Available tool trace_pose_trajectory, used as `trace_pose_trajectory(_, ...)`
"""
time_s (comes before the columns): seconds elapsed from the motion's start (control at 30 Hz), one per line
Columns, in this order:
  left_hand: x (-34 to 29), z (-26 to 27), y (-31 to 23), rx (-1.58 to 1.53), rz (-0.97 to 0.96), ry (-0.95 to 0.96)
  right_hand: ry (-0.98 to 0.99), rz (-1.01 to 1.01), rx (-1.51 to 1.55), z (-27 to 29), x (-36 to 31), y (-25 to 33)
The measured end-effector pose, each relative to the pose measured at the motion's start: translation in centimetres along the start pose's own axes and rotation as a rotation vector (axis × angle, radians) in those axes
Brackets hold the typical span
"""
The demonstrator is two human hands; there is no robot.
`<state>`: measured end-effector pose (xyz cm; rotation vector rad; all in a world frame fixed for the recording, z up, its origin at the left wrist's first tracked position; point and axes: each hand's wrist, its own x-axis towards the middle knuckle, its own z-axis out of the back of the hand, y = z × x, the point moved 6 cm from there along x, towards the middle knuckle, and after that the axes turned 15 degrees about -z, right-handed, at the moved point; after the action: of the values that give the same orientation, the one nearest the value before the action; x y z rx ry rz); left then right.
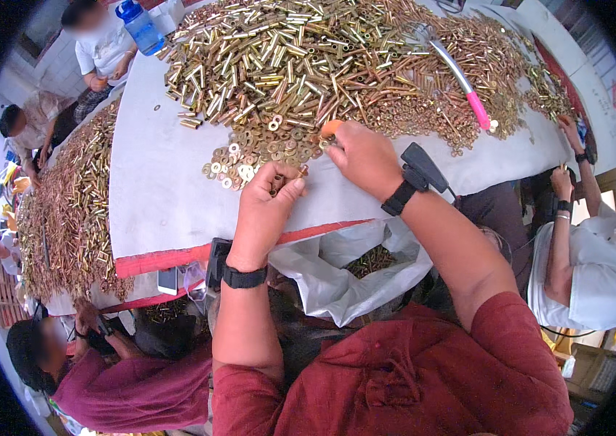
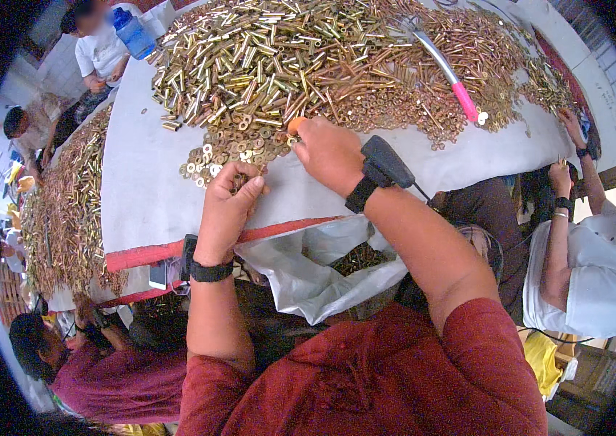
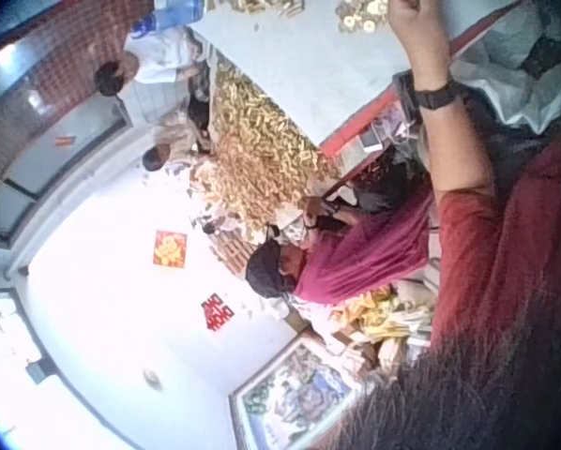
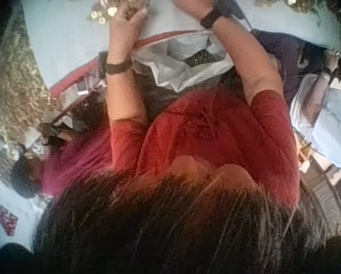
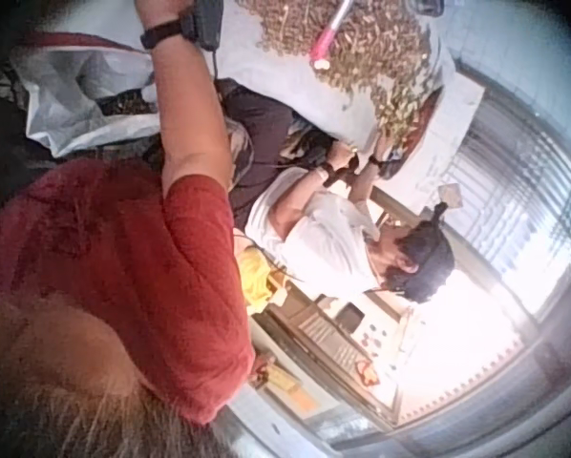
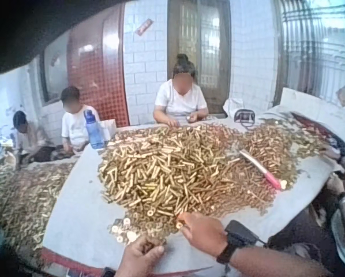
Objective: The person sorts and assembles small brass casings and metal rings by hand on a table.
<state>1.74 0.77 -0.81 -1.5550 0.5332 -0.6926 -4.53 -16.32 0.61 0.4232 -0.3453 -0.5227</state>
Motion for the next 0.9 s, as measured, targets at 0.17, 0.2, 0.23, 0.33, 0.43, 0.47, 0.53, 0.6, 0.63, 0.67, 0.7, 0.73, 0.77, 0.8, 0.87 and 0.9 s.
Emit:
trace_pose_trajectory(0.17,-0.4,0.4,0.3,0.018,-0.004,0.054,0.044,0.055,-0.036,0.6,-1.0,0.2)
trace_pose_trajectory(0.2,-0.5,0.4,0.2,0.016,-0.018,0.063,0.082,0.037,0.004,0.9,-1.4,0.0)
trace_pose_trajectory(0.23,-0.6,0.5,0.2,0.012,-0.016,0.06,0.12,0.02,0.044,1.0,-1.8,-0.2)
trace_pose_trajectory(0.33,-0.8,0.7,-0.2,0.018,-0.055,0.066,0.127,-0.076,0.114,1.6,-2.6,-1.0)
trace_pose_trajectory(0.43,-0.9,0.8,0.0,0.046,-0.034,0.057,0.098,-0.056,0.135,1.6,-2.7,-0.7)
trace_pose_trajectory(0.47,-0.9,0.8,0.1,0.048,-0.03,0.053,0.097,-0.055,0.136,1.5,-2.5,-0.6)
trace_pose_trajectory(0.53,-0.9,0.8,0.2,0.055,-0.024,0.049,-0.015,0.081,0.049,1.4,-2.2,0.3)
trace_pose_trajectory(0.6,-0.9,0.6,0.0,0.047,-0.014,0.044,0.014,0.093,-0.002,0.7,-1.4,0.2)
trace_pose_trajectory(0.63,-0.9,0.5,0.0,0.049,-0.013,0.044,0.044,0.106,-0.056,0.3,-1.1,0.2)
trace_pose_trajectory(0.67,-0.8,0.5,-0.1,0.062,-0.029,0.048,0.047,0.109,-0.051,0.3,-0.9,0.3)
trace_pose_trajectory(0.7,-0.8,0.5,-0.1,0.074,-0.044,0.053,0.053,0.104,-0.085,0.3,-0.7,0.3)
trace_pose_trajectory(0.73,-0.8,0.5,-0.1,0.077,-0.042,0.049,0.06,0.099,-0.12,0.4,-0.5,0.4)
trace_pose_trajectory(0.77,-0.8,0.5,-0.1,0.069,-0.056,0.053,0.065,0.102,-0.114,0.5,-0.4,0.5)
trace_pose_trajectory(0.8,-0.8,0.5,0.0,0.061,-0.071,0.058,0.038,0.137,-0.138,0.7,-0.5,0.7)
trace_pose_trajectory(0.87,-0.8,0.5,0.2,0.082,-0.12,0.062,0.011,0.172,-0.16,1.1,-0.5,0.8)
trace_pose_trajectory(0.9,-0.8,0.4,0.1,0.099,-0.173,0.07,0.02,0.161,-0.173,1.1,-0.4,0.7)
